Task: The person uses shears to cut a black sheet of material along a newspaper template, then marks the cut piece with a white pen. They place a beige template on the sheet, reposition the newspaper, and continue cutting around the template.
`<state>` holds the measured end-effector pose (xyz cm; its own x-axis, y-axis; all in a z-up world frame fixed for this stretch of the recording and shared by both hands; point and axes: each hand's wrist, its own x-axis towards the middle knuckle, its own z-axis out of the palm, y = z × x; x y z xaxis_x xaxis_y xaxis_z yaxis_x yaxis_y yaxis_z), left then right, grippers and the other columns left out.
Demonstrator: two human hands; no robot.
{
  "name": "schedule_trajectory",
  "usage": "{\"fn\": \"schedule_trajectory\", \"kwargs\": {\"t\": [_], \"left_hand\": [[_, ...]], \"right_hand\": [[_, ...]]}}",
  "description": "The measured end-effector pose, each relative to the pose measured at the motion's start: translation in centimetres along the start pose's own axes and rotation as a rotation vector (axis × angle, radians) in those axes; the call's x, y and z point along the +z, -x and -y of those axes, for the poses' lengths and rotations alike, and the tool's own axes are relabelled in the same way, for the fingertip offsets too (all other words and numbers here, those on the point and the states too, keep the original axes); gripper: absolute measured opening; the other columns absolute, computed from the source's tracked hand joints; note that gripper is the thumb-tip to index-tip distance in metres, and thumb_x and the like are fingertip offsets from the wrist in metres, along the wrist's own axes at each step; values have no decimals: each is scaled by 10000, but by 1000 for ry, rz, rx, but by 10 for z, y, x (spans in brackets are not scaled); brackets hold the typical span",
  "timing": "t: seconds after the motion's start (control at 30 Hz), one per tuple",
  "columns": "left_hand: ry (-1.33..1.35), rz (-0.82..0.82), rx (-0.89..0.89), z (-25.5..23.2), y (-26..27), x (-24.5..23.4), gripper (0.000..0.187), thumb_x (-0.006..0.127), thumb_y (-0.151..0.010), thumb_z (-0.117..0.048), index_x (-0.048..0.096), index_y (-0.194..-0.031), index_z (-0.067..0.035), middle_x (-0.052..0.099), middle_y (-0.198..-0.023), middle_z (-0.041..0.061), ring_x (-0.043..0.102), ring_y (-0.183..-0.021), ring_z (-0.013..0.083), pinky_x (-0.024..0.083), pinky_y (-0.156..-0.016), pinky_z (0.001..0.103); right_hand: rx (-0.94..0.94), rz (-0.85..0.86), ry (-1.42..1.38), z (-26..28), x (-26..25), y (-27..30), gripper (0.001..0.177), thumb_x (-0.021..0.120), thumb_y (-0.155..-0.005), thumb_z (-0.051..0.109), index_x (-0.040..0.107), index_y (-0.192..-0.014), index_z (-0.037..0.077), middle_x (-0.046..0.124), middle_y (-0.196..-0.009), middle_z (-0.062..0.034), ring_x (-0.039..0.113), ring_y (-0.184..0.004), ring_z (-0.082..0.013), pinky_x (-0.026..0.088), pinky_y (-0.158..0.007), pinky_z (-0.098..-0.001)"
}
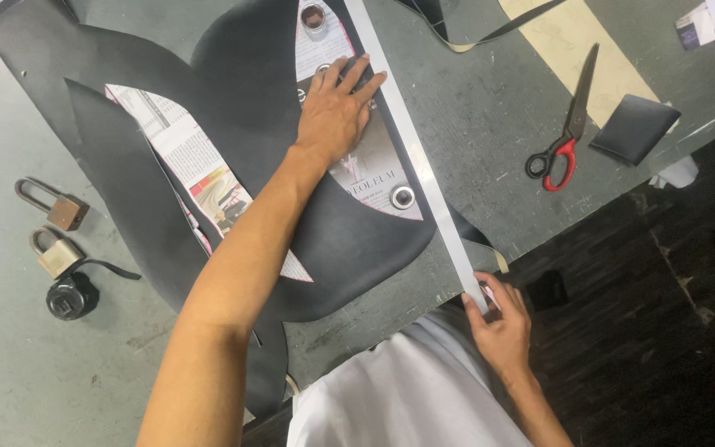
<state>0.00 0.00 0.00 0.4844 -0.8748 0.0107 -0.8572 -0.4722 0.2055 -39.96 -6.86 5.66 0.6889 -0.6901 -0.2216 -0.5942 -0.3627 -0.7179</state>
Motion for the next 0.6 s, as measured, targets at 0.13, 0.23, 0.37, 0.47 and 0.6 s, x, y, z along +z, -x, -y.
{"fn": "schedule_trajectory", "kwargs": {"t": [0.13,0.23,0.37,0.47,0.6], "left_hand": [[-3,-22,11,0,0,2,538,613,-989,-218,519,-1518,-231,435,-1589,77,374,-1436,350,308,-1167,520],[-3,-17,4,0,0,2,538,606,-983,-221,519,-1514,-236,431,-1588,73,372,-1436,348,307,-1163,519],[-9,4,-5,-1,-1,1,533,595,-988,-230,515,-1515,-244,422,-1589,70,362,-1440,350,296,-1172,518],[-12,8,-8,0,-2,1,527,589,-993,-234,514,-1514,-251,418,-1594,67,359,-1444,350,292,-1179,514],[15,2,-9,1,-3,2,518,588,-991,-232,526,-1505,-250,429,-1585,69,369,-1439,353,296,-1170,515]], "right_hand": [[-62,-7,63,-1,0,1,393,801,-831,118,712,-1214,120,651,-880,-11,544,-772,-155,474,-612,-298],[-84,-2,75,-2,0,1,399,799,-826,119,710,-1215,118,654,-882,-7,546,-768,-158,472,-607,-300],[-96,-15,70,-2,0,1,397,799,-824,126,713,-1211,113,658,-890,-8,552,-769,-160,471,-608,-307],[-98,-14,79,-2,0,1,396,801,-826,130,714,-1211,112,654,-882,-9,552,-768,-162,471,-605,-307],[-103,-17,91,-2,0,1,405,802,-821,133,708,-1215,108,663,-904,-8,559,-768,-158,472,-605,-307]]}}
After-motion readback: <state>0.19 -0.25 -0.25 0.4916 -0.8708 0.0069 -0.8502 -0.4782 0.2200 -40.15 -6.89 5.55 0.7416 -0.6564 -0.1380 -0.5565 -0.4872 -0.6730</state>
